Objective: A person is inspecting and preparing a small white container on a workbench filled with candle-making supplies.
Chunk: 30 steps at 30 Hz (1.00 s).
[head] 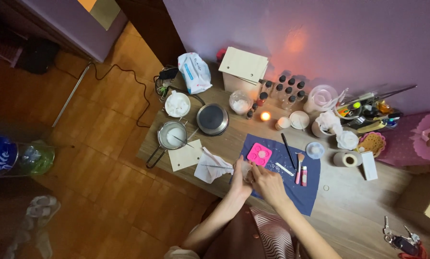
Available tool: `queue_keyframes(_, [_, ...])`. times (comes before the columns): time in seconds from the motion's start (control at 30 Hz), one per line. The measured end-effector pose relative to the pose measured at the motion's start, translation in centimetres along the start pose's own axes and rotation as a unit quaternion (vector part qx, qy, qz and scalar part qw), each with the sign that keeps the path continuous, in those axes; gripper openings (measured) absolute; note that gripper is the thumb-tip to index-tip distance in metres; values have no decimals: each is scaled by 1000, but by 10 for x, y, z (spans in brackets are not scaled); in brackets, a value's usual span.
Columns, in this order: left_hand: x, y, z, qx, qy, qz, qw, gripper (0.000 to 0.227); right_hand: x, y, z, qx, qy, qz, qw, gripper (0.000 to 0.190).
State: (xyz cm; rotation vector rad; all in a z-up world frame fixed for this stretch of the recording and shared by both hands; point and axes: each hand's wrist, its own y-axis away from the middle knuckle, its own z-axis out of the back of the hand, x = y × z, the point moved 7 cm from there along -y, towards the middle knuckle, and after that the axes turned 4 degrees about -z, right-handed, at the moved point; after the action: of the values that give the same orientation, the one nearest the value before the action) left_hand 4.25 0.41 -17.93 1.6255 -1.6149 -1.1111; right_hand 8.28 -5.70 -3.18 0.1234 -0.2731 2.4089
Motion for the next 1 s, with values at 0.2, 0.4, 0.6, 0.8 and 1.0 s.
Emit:
queue_keyframes(0.2, [0, -4, -10, 12, 0, 16, 1000, 41, 17, -17, 59, -60, -7, 0, 998, 22])
queue_keyframes(0.4, [-5, 27, -27, 6, 38, 18, 999, 42, 2, -8, 38, -46, -46, -31, 997, 23])
queue_keyframes(0.6, [27, -32, 21, 8, 23, 59, 998, 62, -17, 5, -2, -28, -31, -112, 993, 28])
queue_keyframes(0.8, [37, -43, 35, 0, 13, 42, 999, 52, -19, 11, -13, -29, -7, -123, 992, 19])
queue_keyframes(1.0, [28, -60, 38, -4, 15, -2, 1000, 49, -26, 8, -14, -44, -40, -154, 986, 23])
